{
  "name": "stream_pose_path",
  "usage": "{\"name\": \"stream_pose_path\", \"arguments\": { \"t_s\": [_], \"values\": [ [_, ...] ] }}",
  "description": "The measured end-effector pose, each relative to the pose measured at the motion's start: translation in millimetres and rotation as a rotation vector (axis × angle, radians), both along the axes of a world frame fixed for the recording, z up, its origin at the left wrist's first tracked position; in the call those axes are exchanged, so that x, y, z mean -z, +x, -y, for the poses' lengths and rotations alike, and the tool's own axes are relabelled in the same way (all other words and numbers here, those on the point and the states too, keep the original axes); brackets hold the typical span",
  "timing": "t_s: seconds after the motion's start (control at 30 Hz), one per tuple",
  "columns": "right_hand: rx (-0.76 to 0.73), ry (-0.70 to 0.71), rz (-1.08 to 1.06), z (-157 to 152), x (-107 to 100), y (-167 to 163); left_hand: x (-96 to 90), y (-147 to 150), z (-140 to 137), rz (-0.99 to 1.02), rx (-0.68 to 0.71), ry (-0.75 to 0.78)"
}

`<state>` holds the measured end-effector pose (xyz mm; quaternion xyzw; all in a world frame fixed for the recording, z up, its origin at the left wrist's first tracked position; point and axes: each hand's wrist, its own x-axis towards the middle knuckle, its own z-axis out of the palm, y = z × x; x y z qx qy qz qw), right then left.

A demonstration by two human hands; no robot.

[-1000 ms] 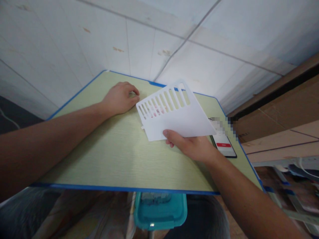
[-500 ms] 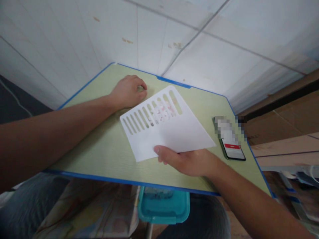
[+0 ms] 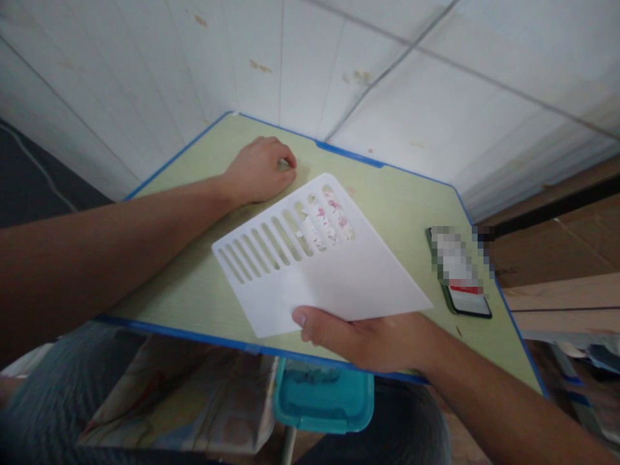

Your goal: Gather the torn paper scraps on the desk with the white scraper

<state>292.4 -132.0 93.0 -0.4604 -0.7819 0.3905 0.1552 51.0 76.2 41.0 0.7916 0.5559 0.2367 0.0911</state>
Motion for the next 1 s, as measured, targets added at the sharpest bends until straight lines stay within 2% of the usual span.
{"name": "stream_pose_path", "arguments": {
  "t_s": [0.1,0.2,0.27,0.4,0.47,0.53,0.7,0.83,1.0],
  "values": [
    [-0.037,0.008,0.014,1,-1,-2,-2.8,1,3,-0.014,-0.005,-0.003],
    [0.002,0.008,-0.025,-2,-1,0,-3.2,1,4,-0.011,-0.004,0.000],
    [0.087,0.057,-0.051,-8,2,4,-2.5,1,3,-0.021,0.000,0.007],
    [0.375,0.281,-0.054,-26,10,19,2.3,-1,-1,-0.018,0.012,0.050],
    [0.459,0.369,-0.020,-36,11,25,6.7,-3,-4,0.011,0.014,0.071],
    [0.459,0.402,0.033,-43,9,27,11.4,-4,-8,0.047,0.023,0.088],
    [0.383,0.368,0.096,-53,1,9,17.3,-6,-13,0.093,0.030,0.101],
    [0.434,0.375,0.114,-60,6,-1,16.5,-6,-12,0.076,0.026,0.104],
    [0.479,0.365,0.049,-58,14,5,16.3,-5,-12,0.048,0.026,0.115]
  ]
}}
